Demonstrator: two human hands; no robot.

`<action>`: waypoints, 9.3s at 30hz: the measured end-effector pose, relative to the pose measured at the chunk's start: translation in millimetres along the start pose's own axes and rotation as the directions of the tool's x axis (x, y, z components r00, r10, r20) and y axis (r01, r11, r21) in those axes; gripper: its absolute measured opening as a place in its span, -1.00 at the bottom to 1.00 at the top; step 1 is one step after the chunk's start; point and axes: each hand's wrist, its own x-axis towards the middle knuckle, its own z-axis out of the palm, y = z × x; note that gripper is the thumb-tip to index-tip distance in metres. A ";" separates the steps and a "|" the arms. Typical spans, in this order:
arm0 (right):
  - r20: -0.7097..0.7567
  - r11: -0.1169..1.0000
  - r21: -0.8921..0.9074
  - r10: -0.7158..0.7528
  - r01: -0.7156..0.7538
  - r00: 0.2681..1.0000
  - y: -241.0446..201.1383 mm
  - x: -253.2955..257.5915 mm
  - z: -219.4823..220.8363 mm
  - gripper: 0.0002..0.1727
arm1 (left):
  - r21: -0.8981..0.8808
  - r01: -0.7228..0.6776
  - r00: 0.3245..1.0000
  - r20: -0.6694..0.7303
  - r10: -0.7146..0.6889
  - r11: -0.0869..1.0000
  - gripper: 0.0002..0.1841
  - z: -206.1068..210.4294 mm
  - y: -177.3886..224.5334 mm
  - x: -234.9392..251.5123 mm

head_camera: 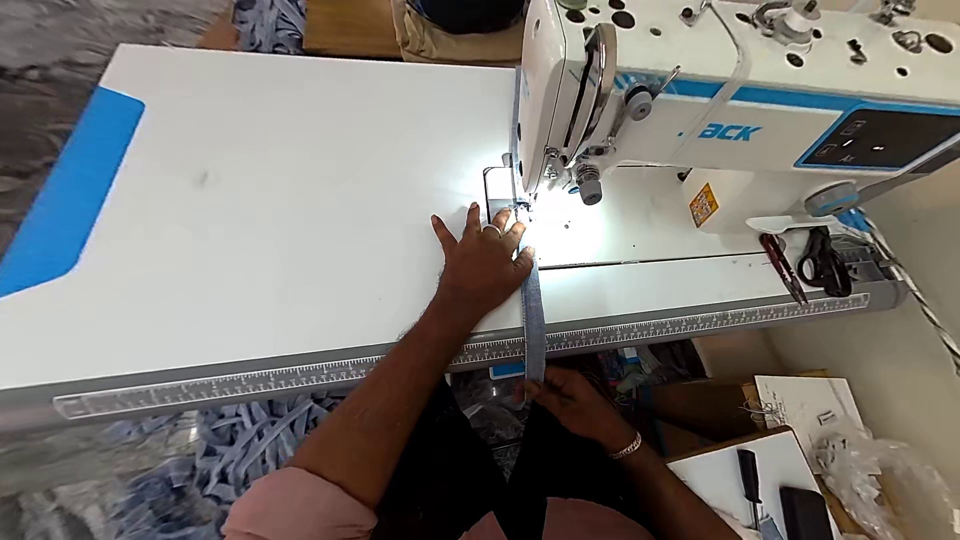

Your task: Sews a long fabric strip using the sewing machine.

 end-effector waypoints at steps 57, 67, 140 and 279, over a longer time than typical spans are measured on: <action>0.049 0.985 0.155 0.076 -0.082 0.996 9.5 -21.4 3.9 -0.67 | 0.021 -0.149 0.988 0.038 0.148 0.989 -0.22 -1.7 7.9 -58.2; -0.021 0.997 0.034 0.073 -0.072 0.997 -38.1 -19.8 -37.5 -0.66 | 0.036 -0.165 0.985 0.063 0.162 0.986 -0.16 -7.0 11.3 -52.7; -0.144 0.954 0.127 0.290 -0.273 0.946 -36.6 -14.9 12.2 -0.62 | -0.014 -0.253 0.967 0.006 0.253 0.967 -0.38 -4.4 4.2 -54.2; 0.141 0.995 0.073 -0.071 0.061 0.987 3.8 2.0 5.9 -0.66 | -0.020 -0.219 0.976 -0.009 0.219 0.976 -0.33 3.0 2.0 -58.0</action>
